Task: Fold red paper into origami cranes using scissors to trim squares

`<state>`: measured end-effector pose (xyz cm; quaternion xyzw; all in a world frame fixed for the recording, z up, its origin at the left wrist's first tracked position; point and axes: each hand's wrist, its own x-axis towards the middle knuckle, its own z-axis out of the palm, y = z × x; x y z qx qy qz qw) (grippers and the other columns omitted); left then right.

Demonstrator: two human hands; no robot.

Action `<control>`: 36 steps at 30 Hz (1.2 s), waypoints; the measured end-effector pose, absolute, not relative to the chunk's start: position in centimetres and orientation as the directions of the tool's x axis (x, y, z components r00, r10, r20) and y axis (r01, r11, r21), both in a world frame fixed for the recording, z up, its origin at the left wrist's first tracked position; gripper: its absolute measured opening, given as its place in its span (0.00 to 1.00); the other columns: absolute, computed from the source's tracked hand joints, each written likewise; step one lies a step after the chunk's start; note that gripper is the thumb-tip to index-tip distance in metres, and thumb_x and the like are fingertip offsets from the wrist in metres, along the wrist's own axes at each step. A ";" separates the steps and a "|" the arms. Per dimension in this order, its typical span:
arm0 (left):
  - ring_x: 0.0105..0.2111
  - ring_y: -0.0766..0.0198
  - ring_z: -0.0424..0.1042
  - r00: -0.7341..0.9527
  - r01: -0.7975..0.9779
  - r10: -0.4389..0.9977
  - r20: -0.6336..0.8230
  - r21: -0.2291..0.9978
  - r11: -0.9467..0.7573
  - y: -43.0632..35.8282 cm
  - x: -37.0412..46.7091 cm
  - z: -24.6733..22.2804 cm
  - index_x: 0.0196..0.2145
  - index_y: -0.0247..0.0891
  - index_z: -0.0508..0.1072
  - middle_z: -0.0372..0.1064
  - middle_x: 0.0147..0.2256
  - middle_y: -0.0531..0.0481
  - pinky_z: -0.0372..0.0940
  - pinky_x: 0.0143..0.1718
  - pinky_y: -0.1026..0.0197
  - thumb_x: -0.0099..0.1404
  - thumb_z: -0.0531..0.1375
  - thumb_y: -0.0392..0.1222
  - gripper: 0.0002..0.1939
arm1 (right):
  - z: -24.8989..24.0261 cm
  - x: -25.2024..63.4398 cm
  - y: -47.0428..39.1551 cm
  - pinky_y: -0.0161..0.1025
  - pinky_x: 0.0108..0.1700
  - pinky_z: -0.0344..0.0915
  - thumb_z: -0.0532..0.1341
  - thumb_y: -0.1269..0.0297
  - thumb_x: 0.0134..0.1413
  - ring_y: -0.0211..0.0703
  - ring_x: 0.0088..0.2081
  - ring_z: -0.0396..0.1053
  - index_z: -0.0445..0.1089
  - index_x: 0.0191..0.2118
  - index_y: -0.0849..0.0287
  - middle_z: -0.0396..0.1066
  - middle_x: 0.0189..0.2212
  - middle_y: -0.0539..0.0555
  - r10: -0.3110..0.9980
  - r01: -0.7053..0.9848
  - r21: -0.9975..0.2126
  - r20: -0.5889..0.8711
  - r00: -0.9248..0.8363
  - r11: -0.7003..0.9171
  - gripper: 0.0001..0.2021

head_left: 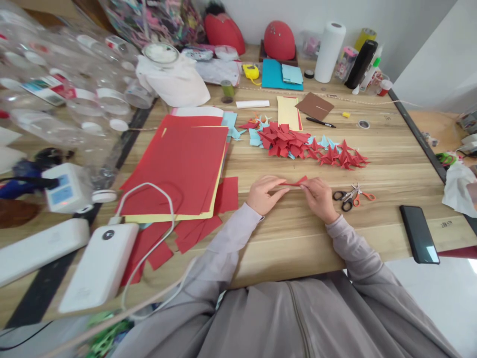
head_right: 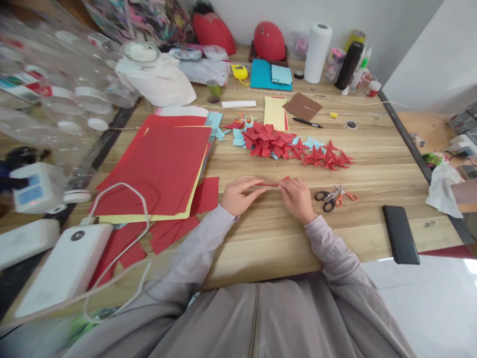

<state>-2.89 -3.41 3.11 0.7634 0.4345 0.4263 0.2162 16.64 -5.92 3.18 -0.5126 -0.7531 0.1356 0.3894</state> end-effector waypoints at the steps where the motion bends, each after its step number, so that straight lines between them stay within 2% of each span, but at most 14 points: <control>1: 0.36 0.59 0.73 0.167 0.399 0.889 0.426 0.795 -0.457 -3.8 -2.6 3.6 0.35 0.35 0.77 0.76 0.35 0.43 0.68 0.41 0.55 0.56 0.62 0.49 0.15 | 3.6 16.5 -6.1 0.41 0.38 0.63 0.56 0.62 0.59 0.43 0.34 0.67 0.73 0.35 0.59 0.73 0.30 0.55 0.902 0.560 -0.725 0.421 -0.101 0.401 0.10; 2: 0.34 0.60 0.73 0.099 0.297 0.924 0.369 0.875 -0.382 -4.1 -2.3 4.0 0.34 0.34 0.77 0.76 0.34 0.44 0.68 0.39 0.56 0.55 0.63 0.50 0.16 | 3.9 16.4 -6.3 0.39 0.36 0.64 0.57 0.60 0.58 0.41 0.31 0.67 0.73 0.33 0.59 0.73 0.28 0.53 0.927 0.442 -0.823 0.371 -0.056 0.356 0.10; 4: 0.30 0.61 0.73 0.081 0.087 0.966 0.245 0.964 -0.252 -4.8 -1.7 4.8 0.31 0.33 0.77 0.75 0.30 0.46 0.69 0.35 0.58 0.52 0.64 0.50 0.16 | 4.3 16.2 -6.7 0.37 0.34 0.64 0.59 0.57 0.55 0.40 0.30 0.68 0.73 0.32 0.58 0.73 0.28 0.52 0.967 0.229 -0.940 0.255 -0.027 0.254 0.11; 6: 0.28 0.63 0.72 0.109 -0.014 0.986 0.130 0.992 -0.129 -5.2 -1.3 5.1 0.33 0.34 0.77 0.75 0.29 0.48 0.69 0.31 0.61 0.52 0.65 0.49 0.16 | 4.4 16.1 -7.0 0.36 0.32 0.64 0.61 0.56 0.52 0.39 0.29 0.68 0.73 0.30 0.59 0.73 0.27 0.51 0.989 0.107 -0.985 0.130 -0.068 0.137 0.11; 8: 0.30 0.63 0.73 0.101 -0.052 0.991 0.092 0.995 -0.087 -5.5 -0.9 5.0 0.33 0.35 0.78 0.76 0.31 0.48 0.68 0.32 0.62 0.52 0.64 0.48 0.14 | 4.2 16.0 -7.2 0.35 0.31 0.64 0.62 0.55 0.50 0.38 0.28 0.67 0.73 0.30 0.59 0.72 0.26 0.51 0.992 0.056 -0.997 0.046 -0.118 0.053 0.11; 13: 0.25 0.65 0.70 0.055 -0.004 0.998 0.019 1.000 -0.018 -5.8 -0.5 4.0 0.26 0.35 0.78 0.74 0.25 0.49 0.64 0.28 0.64 0.52 0.64 0.47 0.11 | 3.7 15.6 -7.3 0.35 0.32 0.64 0.63 0.56 0.49 0.38 0.29 0.68 0.73 0.32 0.59 0.73 0.28 0.52 0.986 0.074 -0.997 -0.001 -0.169 0.012 0.11; 17: 0.20 0.68 0.64 0.064 0.043 0.998 -0.027 0.999 0.025 -5.8 -0.4 3.4 0.21 0.34 0.76 0.70 0.19 0.51 0.59 0.23 0.65 0.50 0.65 0.48 0.13 | 3.5 15.0 -7.5 0.33 0.28 0.61 0.63 0.55 0.50 0.35 0.25 0.64 0.70 0.30 0.59 0.69 0.24 0.50 0.983 0.110 -0.994 -0.028 -0.183 -0.007 0.11; 24: 0.19 0.70 0.60 0.070 0.051 0.995 -0.065 0.997 0.062 -5.6 -0.2 2.7 0.19 0.33 0.75 0.65 0.16 0.54 0.54 0.21 0.66 0.50 0.65 0.51 0.16 | 3.1 14.7 -7.4 0.32 0.26 0.59 0.64 0.53 0.48 0.35 0.24 0.63 0.66 0.30 0.59 0.68 0.23 0.49 0.973 0.135 -0.987 -0.113 -0.202 -0.086 0.14; 27: 0.17 0.71 0.57 0.072 0.012 0.992 -0.102 0.995 0.101 -5.6 -0.1 2.3 0.16 0.34 0.72 0.60 0.13 0.55 0.50 0.19 0.66 0.51 0.64 0.53 0.19 | 3.3 14.6 -7.4 0.32 0.24 0.57 0.62 0.51 0.49 0.34 0.22 0.61 0.64 0.28 0.60 0.66 0.21 0.48 0.963 0.179 -0.979 -0.140 -0.232 -0.100 0.15; 31: 0.15 0.71 0.57 0.038 -0.086 0.980 -0.197 0.976 0.200 -5.7 -0.1 2.1 0.16 0.34 0.72 0.62 0.13 0.54 0.50 0.17 0.65 0.56 0.59 0.56 0.22 | 3.7 14.4 -7.5 0.31 0.22 0.54 0.60 0.51 0.51 0.32 0.21 0.58 0.63 0.26 0.60 0.63 0.19 0.47 0.948 0.213 -0.972 -0.157 -0.277 -0.099 0.16; 36: 0.15 0.70 0.59 0.023 -0.146 0.980 -0.197 0.969 0.198 -5.5 -0.2 1.8 0.15 0.34 0.71 0.62 0.14 0.52 0.52 0.18 0.65 0.57 0.57 0.58 0.25 | 3.8 14.4 -7.6 0.31 0.22 0.54 0.61 0.51 0.50 0.32 0.21 0.58 0.63 0.26 0.60 0.63 0.19 0.47 0.945 0.167 -0.977 -0.177 -0.274 -0.134 0.16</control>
